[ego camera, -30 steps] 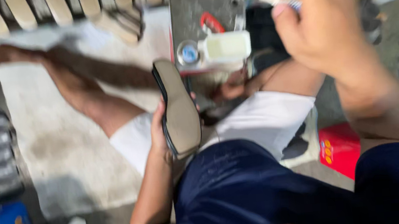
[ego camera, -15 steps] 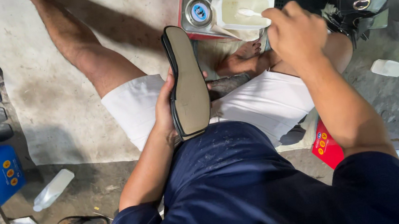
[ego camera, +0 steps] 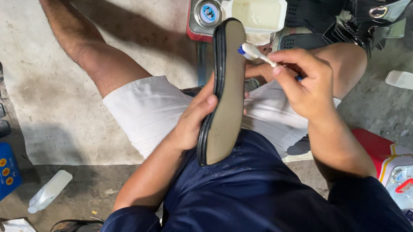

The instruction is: The person sits on the floor and applies a white adhesive to the edges of shoe soles using a toothbrush. They repeatedly dip the brush into a container and spread the glue along the perimeter of each sole, then place the treated soles on a nearby wooden rack.

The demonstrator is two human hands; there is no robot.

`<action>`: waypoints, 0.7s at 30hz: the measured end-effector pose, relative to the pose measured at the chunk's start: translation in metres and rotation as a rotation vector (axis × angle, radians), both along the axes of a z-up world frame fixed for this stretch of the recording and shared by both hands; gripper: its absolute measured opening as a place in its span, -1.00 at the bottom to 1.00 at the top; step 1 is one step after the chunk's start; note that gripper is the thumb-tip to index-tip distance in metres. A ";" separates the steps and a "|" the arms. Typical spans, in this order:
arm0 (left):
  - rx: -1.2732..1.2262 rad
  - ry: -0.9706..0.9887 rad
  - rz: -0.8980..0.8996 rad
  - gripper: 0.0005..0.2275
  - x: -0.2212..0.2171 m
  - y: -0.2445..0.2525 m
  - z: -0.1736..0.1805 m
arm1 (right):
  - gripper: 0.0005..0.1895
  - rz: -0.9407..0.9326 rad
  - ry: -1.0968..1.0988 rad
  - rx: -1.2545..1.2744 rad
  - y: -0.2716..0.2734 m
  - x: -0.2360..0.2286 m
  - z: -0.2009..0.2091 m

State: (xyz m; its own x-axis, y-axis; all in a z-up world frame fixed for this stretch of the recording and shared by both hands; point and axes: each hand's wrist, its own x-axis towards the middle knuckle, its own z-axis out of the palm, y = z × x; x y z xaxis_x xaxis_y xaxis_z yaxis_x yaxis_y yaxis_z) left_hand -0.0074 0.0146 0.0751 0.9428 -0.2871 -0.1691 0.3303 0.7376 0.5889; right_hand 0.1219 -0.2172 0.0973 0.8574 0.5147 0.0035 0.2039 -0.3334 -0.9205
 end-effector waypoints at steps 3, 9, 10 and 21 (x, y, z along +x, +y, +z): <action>0.032 -0.004 -0.031 -0.27 -0.003 -0.004 0.007 | -0.84 -0.021 -0.006 0.003 0.008 0.001 -0.006; 0.083 -0.027 -0.059 -0.29 -0.010 -0.005 0.010 | -0.86 0.030 -0.274 -0.021 0.014 0.010 -0.005; 0.079 -0.022 -0.055 -0.29 -0.011 -0.005 0.011 | -0.85 0.044 -0.283 -0.026 0.014 0.011 -0.004; 0.130 -0.019 0.023 -0.33 -0.008 -0.007 0.011 | -0.88 0.171 -0.271 -0.007 0.010 0.004 0.006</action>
